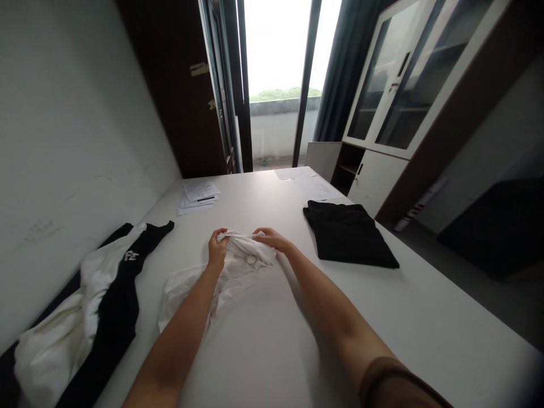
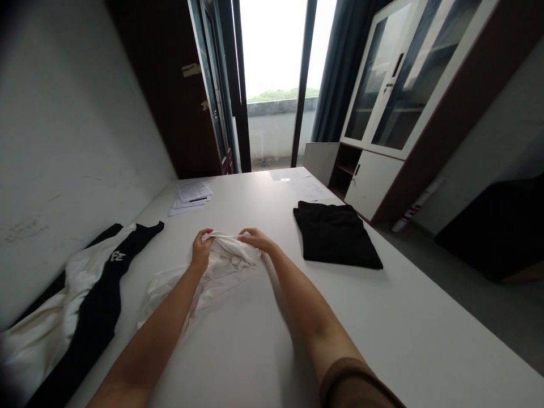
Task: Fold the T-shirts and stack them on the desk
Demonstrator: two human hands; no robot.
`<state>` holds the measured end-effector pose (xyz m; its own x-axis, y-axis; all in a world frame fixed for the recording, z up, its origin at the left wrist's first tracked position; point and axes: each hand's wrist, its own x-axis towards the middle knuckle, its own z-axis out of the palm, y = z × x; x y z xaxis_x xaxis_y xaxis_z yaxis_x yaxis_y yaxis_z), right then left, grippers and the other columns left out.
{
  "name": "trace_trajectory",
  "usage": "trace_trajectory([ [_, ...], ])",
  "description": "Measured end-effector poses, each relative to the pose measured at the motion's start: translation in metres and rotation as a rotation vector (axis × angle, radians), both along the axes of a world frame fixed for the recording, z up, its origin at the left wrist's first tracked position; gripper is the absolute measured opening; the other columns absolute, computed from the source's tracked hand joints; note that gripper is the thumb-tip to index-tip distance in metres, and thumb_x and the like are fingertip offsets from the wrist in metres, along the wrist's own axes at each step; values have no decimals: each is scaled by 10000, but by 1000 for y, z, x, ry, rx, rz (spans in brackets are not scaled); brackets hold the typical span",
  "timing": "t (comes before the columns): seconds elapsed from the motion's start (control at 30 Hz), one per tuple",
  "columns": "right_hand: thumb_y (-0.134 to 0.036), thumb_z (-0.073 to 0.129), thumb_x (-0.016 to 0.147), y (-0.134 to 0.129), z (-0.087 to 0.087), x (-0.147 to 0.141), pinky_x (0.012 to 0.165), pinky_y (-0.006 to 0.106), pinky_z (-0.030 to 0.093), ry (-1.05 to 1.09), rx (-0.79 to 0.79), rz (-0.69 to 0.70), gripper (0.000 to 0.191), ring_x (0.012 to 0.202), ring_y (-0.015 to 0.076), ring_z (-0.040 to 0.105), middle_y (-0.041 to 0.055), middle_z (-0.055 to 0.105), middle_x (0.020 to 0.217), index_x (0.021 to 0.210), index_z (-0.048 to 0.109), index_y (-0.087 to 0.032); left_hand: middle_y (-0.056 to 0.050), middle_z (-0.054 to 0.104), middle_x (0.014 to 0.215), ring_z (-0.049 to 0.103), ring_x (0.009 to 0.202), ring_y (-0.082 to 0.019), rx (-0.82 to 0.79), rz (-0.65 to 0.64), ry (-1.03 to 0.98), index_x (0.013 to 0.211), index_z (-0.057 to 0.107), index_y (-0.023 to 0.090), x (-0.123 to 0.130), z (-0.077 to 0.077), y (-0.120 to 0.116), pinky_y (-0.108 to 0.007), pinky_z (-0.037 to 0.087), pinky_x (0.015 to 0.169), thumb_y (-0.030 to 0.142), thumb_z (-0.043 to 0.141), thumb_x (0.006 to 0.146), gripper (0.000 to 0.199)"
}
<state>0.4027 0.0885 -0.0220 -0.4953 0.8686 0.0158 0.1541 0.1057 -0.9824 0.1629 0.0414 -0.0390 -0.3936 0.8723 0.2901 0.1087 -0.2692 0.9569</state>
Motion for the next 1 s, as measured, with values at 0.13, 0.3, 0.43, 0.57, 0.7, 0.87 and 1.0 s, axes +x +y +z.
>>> trace_trajectory([
  [0.13, -507, 774, 763, 1, 5, -4, 531, 225, 327, -209, 146, 33, 370, 588, 120, 491, -30, 605, 651, 969, 750, -200, -36, 665, 991, 612, 871, -184, 98, 36, 207, 1097, 666, 212, 0, 25, -8, -284, 484, 803, 339, 640, 868, 264],
  [0.3, -388, 782, 795, -1, 21, -5, 628, 240, 353, -617, 408, -13, 289, 731, 160, 585, 3, 688, 788, 1042, 737, -244, 5, 613, 835, 549, 697, -137, 52, -37, 117, 1065, 682, 195, -2, 55, -17, -234, 429, 646, 397, 721, 832, 312],
  [0.43, -361, 668, 901, -4, 39, -4, 669, 246, 351, -706, 509, -237, 183, 769, 164, 599, 10, 707, 826, 1039, 711, -249, 25, 601, 761, 527, 605, -111, -70, -273, -88, 1154, 667, 187, -6, 74, -22, -205, 388, 558, 433, 789, 771, 471],
  [0.57, -371, 665, 897, -11, 61, -3, 683, 257, 364, -614, 564, -492, 235, 761, 184, 582, -4, 668, 774, 1100, 670, -254, -33, 682, 866, 603, 678, -134, -135, -538, -291, 1267, 635, 165, -13, 95, -33, -210, 443, 598, 416, 828, 737, 617],
  [0.7, -295, 586, 919, -22, 83, -5, 790, 299, 418, -431, 745, -658, 164, 903, 229, 555, 34, 628, 791, 1031, 682, -222, -96, 704, 1105, 653, 850, -176, -101, -748, -280, 1388, 599, 171, -14, 115, -51, -234, 491, 713, 356, 823, 747, 704],
  [0.87, -247, 524, 868, -33, 104, -9, 897, 358, 443, -98, 810, -789, 145, 1041, 245, 516, 83, 588, 1038, 926, 648, -201, -64, 697, 1189, 647, 1013, -225, -64, -713, 240, 1390, 615, 208, -3, 119, -55, -300, 491, 880, 280, 776, 766, 648],
  [1.0, -331, 510, 887, -37, 110, -14, 709, 280, 431, 148, 529, -650, 118, 788, 175, 506, -5, 530, 817, 836, 530, -227, -32, 698, 858, 625, 838, -213, -56, -370, 639, 931, 742, 178, 0, 101, -38, -324, 483, 838, 280, 691, 801, 173],
])
